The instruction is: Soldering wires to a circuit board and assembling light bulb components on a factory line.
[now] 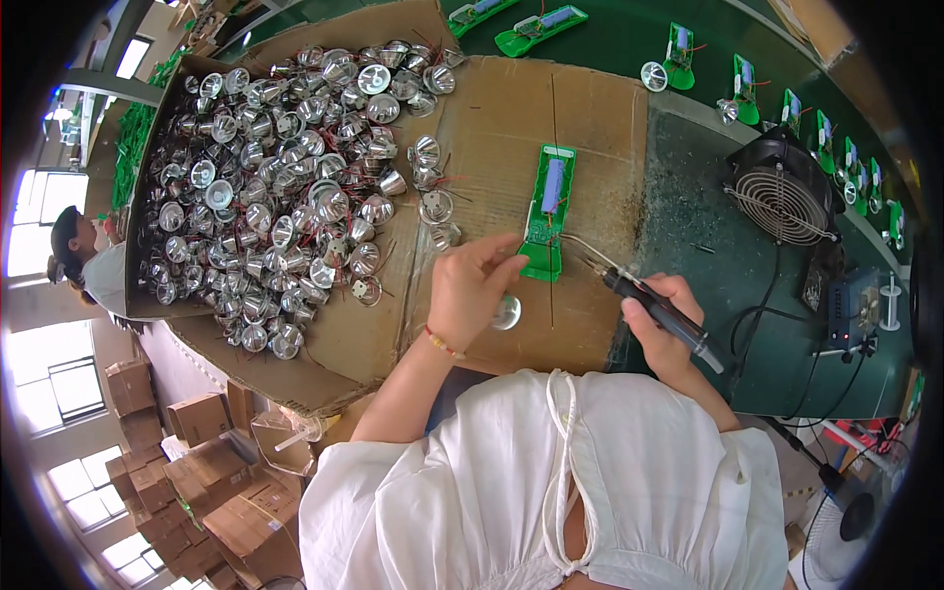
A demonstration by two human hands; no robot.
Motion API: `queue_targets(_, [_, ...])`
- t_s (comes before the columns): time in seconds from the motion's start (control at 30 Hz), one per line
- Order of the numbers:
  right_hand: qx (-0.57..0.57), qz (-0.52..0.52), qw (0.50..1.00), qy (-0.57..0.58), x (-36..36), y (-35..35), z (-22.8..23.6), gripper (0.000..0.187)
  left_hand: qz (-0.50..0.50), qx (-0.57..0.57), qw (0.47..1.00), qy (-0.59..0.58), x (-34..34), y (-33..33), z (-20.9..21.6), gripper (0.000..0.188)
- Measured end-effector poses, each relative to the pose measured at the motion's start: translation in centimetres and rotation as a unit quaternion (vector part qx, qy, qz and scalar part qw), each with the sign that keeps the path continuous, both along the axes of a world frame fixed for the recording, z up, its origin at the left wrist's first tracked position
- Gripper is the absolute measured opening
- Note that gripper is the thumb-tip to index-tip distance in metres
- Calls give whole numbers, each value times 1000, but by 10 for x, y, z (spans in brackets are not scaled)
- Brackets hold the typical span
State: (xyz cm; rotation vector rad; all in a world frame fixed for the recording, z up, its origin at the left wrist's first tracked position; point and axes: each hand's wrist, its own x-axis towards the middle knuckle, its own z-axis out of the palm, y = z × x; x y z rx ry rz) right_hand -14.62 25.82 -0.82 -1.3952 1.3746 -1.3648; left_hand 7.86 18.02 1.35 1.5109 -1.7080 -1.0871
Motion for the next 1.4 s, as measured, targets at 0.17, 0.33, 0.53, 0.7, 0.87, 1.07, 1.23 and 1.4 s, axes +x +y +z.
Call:
queue_targets(0.17, [1,-27,1000,6,14,-9,-3,16,41,76,996,21,-4,-7,-18,12])
queue_targets(0.33, [6,-46,999,20,21,-17,-3,15,31,-15,999,2,-7,-9,-31,15])
queue_targets(0.53, [22,-47,999,-14,25,-18,-12,14,42,33,998,-21,-10,-12,-26,16])
queue_targets(0.7, [62,-56,994,-68,24,-16,-18,15,51,28,998,-17,-12,-13,-30,17])
queue_targets(0.87, [94,-73,983,-142,24,-14,-12,14,47,35,998,-19,-12,-13,-28,17])
queue_targets(1.07, [85,-62,989,-101,20,-12,-14,14,47,35,998,-21,-12,-14,-28,18])
queue_targets(1.23, [73,-81,985,-131,21,-12,-13,16,42,46,998,-18,-9,-14,-27,18])
queue_targets(1.4, [63,-88,985,-132,14,-10,-14,16,22,-107,991,-71,2,-12,-12,19])
